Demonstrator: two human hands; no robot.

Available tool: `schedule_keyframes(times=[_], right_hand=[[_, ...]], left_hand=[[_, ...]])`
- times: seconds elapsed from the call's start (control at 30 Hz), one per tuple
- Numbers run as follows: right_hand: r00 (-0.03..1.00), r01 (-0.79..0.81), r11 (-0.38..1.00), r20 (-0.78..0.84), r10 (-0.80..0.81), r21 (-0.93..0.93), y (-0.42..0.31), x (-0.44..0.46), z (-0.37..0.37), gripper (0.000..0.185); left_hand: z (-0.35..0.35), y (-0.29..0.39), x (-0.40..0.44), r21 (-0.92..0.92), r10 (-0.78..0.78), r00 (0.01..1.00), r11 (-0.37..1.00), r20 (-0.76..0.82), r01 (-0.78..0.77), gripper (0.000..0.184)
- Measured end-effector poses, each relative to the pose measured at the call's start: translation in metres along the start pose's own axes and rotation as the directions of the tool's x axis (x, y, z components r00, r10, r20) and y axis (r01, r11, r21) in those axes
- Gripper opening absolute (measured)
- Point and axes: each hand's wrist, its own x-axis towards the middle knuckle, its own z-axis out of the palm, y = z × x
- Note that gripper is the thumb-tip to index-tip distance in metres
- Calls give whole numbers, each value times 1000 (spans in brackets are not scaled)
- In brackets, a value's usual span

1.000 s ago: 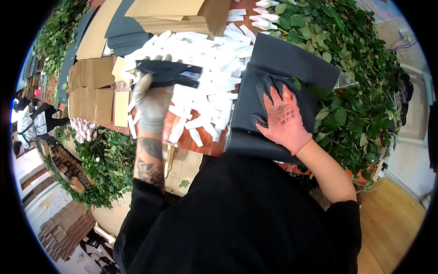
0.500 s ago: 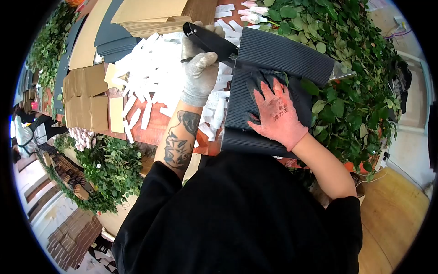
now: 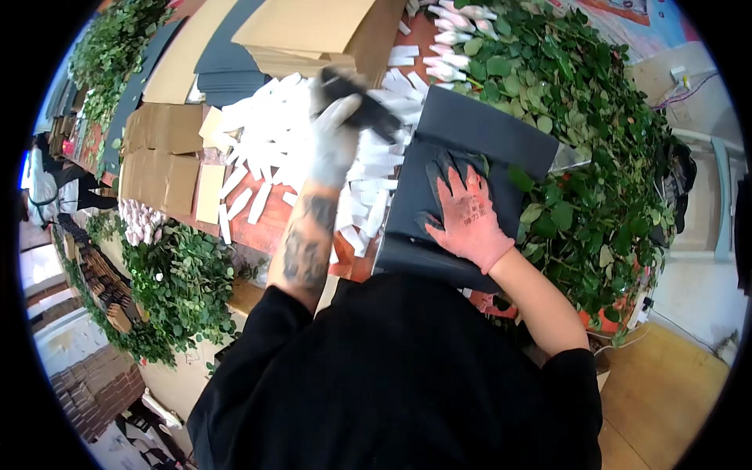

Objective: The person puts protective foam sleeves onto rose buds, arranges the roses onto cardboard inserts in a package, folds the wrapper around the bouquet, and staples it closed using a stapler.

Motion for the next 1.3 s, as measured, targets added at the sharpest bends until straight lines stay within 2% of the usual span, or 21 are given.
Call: schedule_keyframes(times=[0.07, 0.1, 0.13, 0.17, 0.23, 0.3, 0.37, 0.47, 0.6, 0.67, 0.7, 0.73, 0.77, 0.8, 0.83, 1.0, 1.1, 1.13, 1.2, 1.27, 1.3], right_hand=[[1000, 14, 999, 25, -15, 51, 3, -1, 3, 79], [999, 32, 998, 26, -33, 59, 4, -5, 8, 79], [1000, 9, 999, -15, -8, 42, 3, -5, 13, 79], [998, -3, 1000, -63, 5, 28, 0, -2, 18, 80], [995, -2, 1000, -97, 5, 29, 2, -1, 23, 80], [998, -25, 997, -54, 29, 75, 0, 0, 11, 78], [994, 11, 992, -105, 2, 126, 2, -1, 9, 77], [999, 8, 991, -54, -1, 132, -3, 0, 0, 75], [997, -7, 995, -81, 16, 101, -5, -3, 3, 74], [990, 18, 998, -139, -9, 65, 0, -2, 8, 74], [988, 35, 998, -152, -27, 51, 4, -2, 13, 74], [989, 27, 999, -145, -21, 42, 4, 0, 11, 74], [991, 18, 999, -136, -13, 37, 1, 0, 9, 74], [990, 16, 1000, -142, -13, 21, 1, 2, 6, 74], [990, 24, 999, -138, -19, 34, -1, 0, 5, 73], [975, 53, 995, -221, -34, 84, 5, -2, 15, 72], [982, 33, 985, -191, 0, 170, 1, -4, 1, 71], [973, 60, 978, -230, -12, 201, 2, -5, -1, 68], [931, 115, 947, -364, 3, 301, -1, -15, -21, 64], [869, 123, 941, -492, 52, 316, 0, -36, -26, 61], [809, 268, 771, -570, 146, 578, 0, -43, -32, 53]], left_hand=[[-4, 62, -33, 438, 22, 997, 897, 74, -52, 54], [-6, 91, -58, 684, -54, 996, 730, 73, -10, 54], [-11, 106, -82, 867, -82, 955, 447, 285, -221, 53], [-19, 121, -102, 894, -188, 874, 108, 449, -436, 52], [-40, 128, -141, 894, -650, 721, -139, 242, -425, 49], [-88, 120, -171, 750, -726, 620, -225, 297, -623, 47], [-108, 115, -168, 704, -700, 646, -293, 303, -647, 44], [-145, 90, -151, 622, -571, 697, -371, 434, -690, 41], [-118, 119, -124, 573, -606, 656, -368, 449, -732, 71], [-137, 140, -114, 893, -577, 732, -10, 362, -449, 55], [-119, 165, -100, 975, -591, 804, -133, 67, -179, 45], [-142, 172, -87, 930, -357, 924, -368, -135, -7, 42], [-152, 192, -65, 764, -131, 857, -533, -499, 363, 44], [-208, 207, -53, 717, 153, 898, -553, -413, 424, 47], [-244, 205, -48, 591, 142, 825, -632, -547, 501, 52], [-240, 210, -48, 575, 91, 776, -619, -624, 535, 64], [-289, 225, -47, 721, 131, 887, -536, -444, 440, 63], [-282, 231, -41, 725, 172, 908, -554, -381, 409, 45], [-233, 238, -31, 856, 178, 984, -505, -22, 111, 12], [-140, 232, -41, 952, 122, 970, -250, 210, -175, 13], [-102, 222, -51, 947, 85, 953, -170, 291, -273, 18]])
